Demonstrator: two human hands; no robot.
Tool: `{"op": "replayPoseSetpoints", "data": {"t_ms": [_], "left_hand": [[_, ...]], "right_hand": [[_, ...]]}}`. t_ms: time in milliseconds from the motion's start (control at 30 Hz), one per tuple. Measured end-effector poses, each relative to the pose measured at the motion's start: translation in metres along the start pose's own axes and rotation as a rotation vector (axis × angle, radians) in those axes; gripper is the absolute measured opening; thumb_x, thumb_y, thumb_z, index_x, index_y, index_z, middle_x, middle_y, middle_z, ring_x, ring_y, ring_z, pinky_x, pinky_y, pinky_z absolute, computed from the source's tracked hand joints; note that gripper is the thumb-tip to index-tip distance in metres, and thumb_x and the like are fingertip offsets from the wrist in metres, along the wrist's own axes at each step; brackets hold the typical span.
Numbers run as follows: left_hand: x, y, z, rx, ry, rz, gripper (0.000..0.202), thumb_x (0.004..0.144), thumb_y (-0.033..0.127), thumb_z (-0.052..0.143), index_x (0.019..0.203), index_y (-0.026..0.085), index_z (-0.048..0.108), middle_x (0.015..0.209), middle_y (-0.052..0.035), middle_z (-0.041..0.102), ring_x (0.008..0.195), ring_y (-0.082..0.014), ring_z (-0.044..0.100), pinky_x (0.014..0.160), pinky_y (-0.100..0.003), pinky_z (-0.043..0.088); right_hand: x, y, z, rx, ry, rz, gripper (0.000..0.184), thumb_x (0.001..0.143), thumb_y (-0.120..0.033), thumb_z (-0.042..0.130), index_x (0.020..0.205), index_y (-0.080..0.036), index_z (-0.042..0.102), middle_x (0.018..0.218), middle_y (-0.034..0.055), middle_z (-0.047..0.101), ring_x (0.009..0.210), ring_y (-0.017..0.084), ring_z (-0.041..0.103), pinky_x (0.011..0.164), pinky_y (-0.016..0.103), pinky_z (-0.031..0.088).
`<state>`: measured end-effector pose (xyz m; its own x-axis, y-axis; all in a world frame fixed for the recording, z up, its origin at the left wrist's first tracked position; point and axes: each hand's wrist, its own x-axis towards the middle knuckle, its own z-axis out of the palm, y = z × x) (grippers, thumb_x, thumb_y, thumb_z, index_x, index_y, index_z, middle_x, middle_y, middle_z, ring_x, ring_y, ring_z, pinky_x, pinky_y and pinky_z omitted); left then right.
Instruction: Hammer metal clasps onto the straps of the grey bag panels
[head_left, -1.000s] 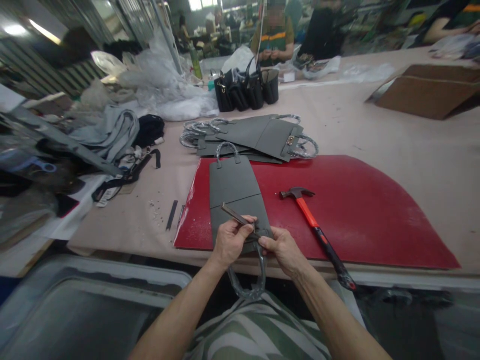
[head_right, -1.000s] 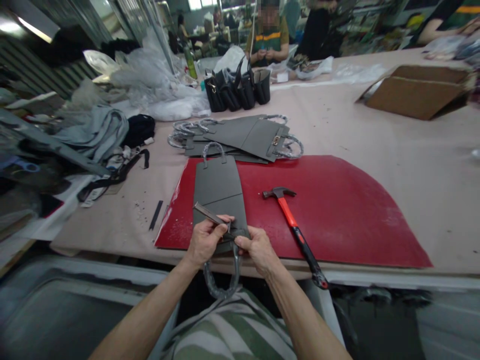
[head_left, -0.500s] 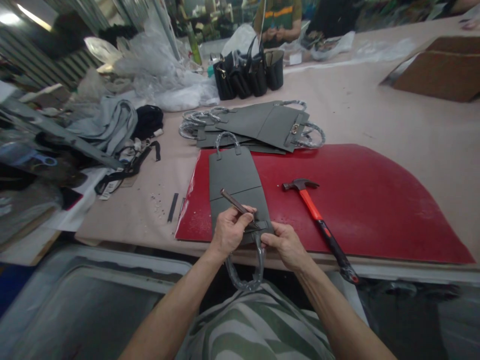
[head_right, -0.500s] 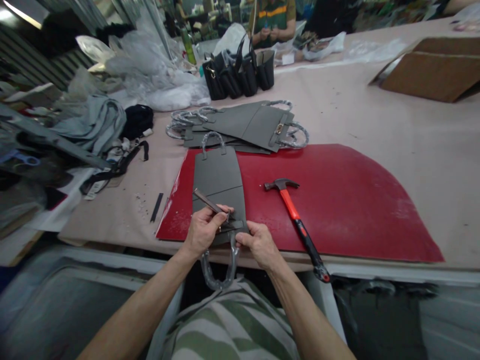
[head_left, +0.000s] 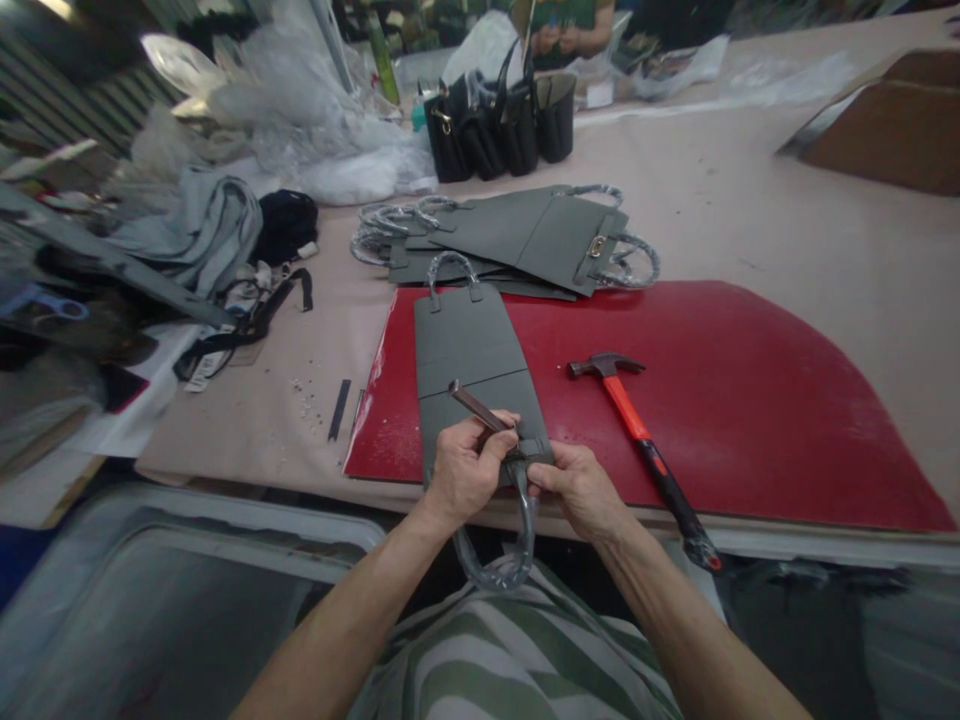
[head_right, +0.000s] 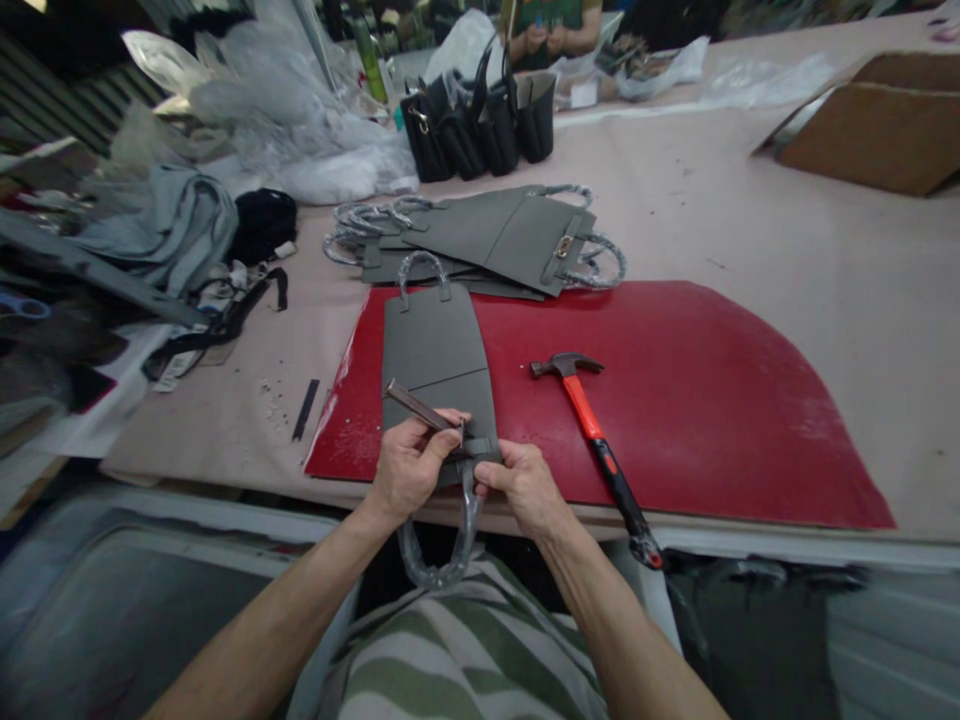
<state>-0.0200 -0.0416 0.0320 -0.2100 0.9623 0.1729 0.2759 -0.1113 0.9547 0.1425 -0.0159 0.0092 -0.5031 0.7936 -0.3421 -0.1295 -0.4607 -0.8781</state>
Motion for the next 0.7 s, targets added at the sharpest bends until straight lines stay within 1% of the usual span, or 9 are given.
{"op": "replayPoseSetpoints", "data": {"t_ms": [200, 300, 467, 567, 633, 700], "left_hand": [[-0.004, -0.008, 0.003, 0.055, 0.018, 0.092, 0.012, 0.087, 0.02, 0.061, 0.093, 0.017, 0.07, 0.104, -0.0093, 0.076, 0.096, -0.0209, 0.072, 0.09, -0.033, 0.057], [-0.003, -0.01, 0.004, 0.107, 0.017, 0.098, 0.012, 0.086, 0.02, 0.06, 0.093, 0.017, 0.07, 0.102, -0.0087, 0.076, 0.095, -0.0207, 0.072, 0.089, -0.033, 0.057], [0.002, -0.022, 0.007, 0.197, 0.006, 0.125, 0.013, 0.085, 0.019, 0.059, 0.091, 0.017, 0.07, 0.099, -0.0088, 0.076, 0.094, -0.0212, 0.073, 0.087, -0.032, 0.057], [0.002, -0.031, 0.011, 0.232, -0.008, 0.143, 0.012, 0.085, 0.019, 0.058, 0.091, 0.017, 0.069, 0.098, -0.0089, 0.076, 0.093, -0.0217, 0.073, 0.087, -0.033, 0.057], [0.0, -0.035, 0.013, 0.246, -0.021, 0.163, 0.012, 0.086, 0.019, 0.058, 0.092, 0.018, 0.068, 0.098, -0.0087, 0.076, 0.093, -0.0217, 0.073, 0.088, -0.034, 0.057], [-0.003, -0.037, 0.015, 0.267, -0.046, 0.196, 0.012, 0.086, 0.019, 0.059, 0.094, 0.019, 0.068, 0.1, -0.0084, 0.076, 0.096, -0.0214, 0.072, 0.09, -0.033, 0.056]], "right_hand": [[0.001, 0.003, 0.0, -0.038, 0.027, -0.005, 0.022, 0.064, -0.035, 0.072, 0.071, -0.016, 0.064, 0.059, -0.001, 0.059, 0.054, 0.012, 0.049, 0.054, 0.026, 0.04], [0.002, 0.006, 0.003, -0.074, 0.041, 0.001, 0.021, 0.065, -0.035, 0.069, 0.072, -0.016, 0.062, 0.059, -0.0015, 0.058, 0.054, 0.012, 0.05, 0.054, 0.026, 0.042], [0.003, 0.015, 0.009, -0.204, 0.132, 0.02, 0.013, 0.069, -0.028, 0.058, 0.077, -0.018, 0.062, 0.056, -0.0023, 0.058, 0.05, 0.013, 0.052, 0.05, 0.025, 0.043], [-0.004, 0.014, 0.009, -0.268, 0.149, 0.022, 0.013, 0.072, -0.025, 0.055, 0.079, -0.018, 0.063, 0.062, 0.0001, 0.063, 0.056, 0.016, 0.058, 0.052, 0.026, 0.045], [-0.012, 0.009, 0.007, -0.386, 0.131, -0.015, 0.015, 0.075, -0.025, 0.054, 0.083, -0.019, 0.065, 0.07, 0.0024, 0.067, 0.063, 0.018, 0.062, 0.057, 0.027, 0.046], [-0.022, 0.003, 0.002, -0.632, 0.115, -0.075, 0.016, 0.08, -0.025, 0.051, 0.082, -0.019, 0.067, 0.075, 0.0043, 0.069, 0.069, 0.019, 0.063, 0.062, 0.029, 0.044]]}}
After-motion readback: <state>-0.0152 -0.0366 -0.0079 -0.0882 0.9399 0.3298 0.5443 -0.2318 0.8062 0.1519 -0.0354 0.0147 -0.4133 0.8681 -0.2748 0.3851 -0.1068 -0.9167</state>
